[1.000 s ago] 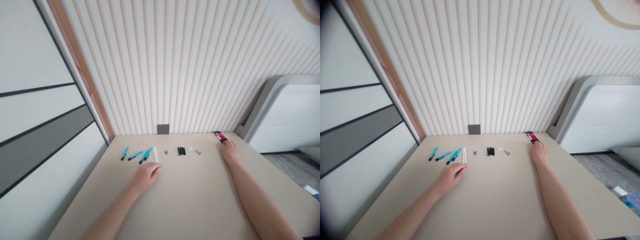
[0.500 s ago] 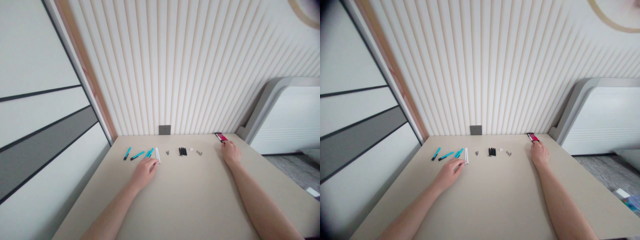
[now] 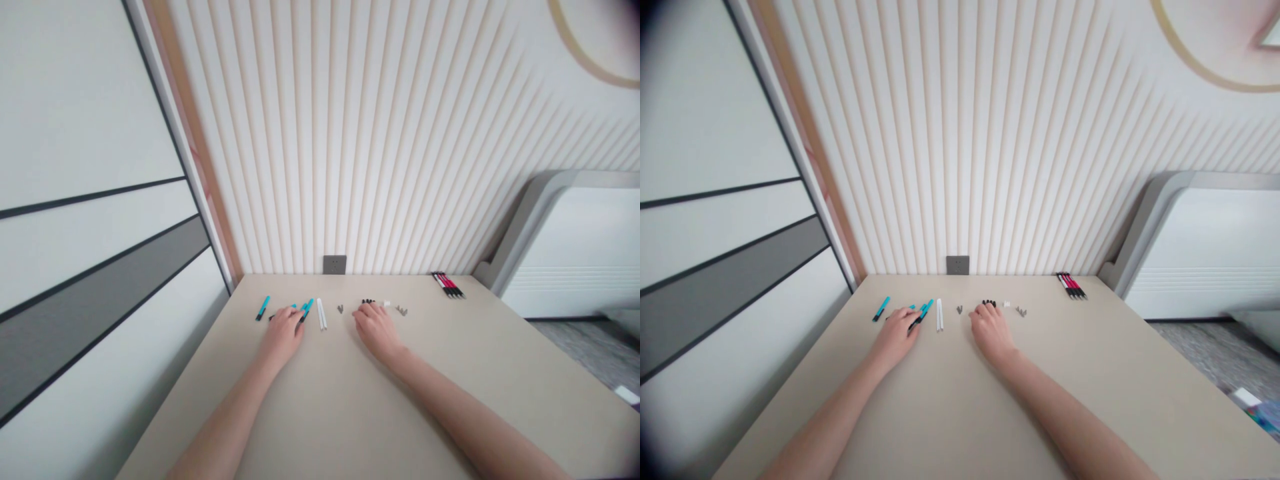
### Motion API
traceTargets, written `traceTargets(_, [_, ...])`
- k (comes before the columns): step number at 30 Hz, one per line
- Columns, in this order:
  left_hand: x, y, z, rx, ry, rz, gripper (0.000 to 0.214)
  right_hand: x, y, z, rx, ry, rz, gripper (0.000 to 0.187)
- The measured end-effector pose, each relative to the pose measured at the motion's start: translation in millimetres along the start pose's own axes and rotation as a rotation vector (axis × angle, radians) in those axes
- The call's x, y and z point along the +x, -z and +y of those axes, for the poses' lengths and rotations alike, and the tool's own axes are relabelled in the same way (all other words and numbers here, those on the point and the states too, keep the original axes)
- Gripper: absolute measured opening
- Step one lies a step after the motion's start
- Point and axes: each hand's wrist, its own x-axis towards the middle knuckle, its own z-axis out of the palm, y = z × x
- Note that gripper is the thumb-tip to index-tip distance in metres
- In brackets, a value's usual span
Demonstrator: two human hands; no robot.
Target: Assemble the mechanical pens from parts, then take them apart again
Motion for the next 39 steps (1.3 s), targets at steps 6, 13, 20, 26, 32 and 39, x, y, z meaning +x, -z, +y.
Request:
traceTargets(6, [-1.6,1.7,1.5,0.027,0.006,-0.012,0.024,11.8,-12.2,-5.8,-0.023,-0.061,-0.037,0.023])
traceTargets(13, [-2.7,11.7,20.0,0.074,0.042,-0.025,0.018,-11.7,-14.1,19.2,-0.032,-0.142,-0.024,0.023])
traceTargets(20, [-3.7,11.5,25.3,0.100,0.044,-0.015,0.021,-6.4,-12.1,14.9,-0.066,-0.183,-0.049,0.021])
traceTargets(26, [-4.5,9.3,22.9,0.139,0.044,-0.046,0.020,-8.2,-10.5,14.9,-0.020,-0.188,-0.051,0.023])
traceTargets(32, [-5.0,11.1,24.3,0.129,0.062,-0.052,0.019,-7.0,-9.7,14.8,0.003,-0.173,-0.061,0.026])
traceTargets(39, [-5.4,9.4,25.4,0.131,0.063,0.011,0.019,-5.9,-6.3,9.5,0.062,-0.131,-0.070,0.025])
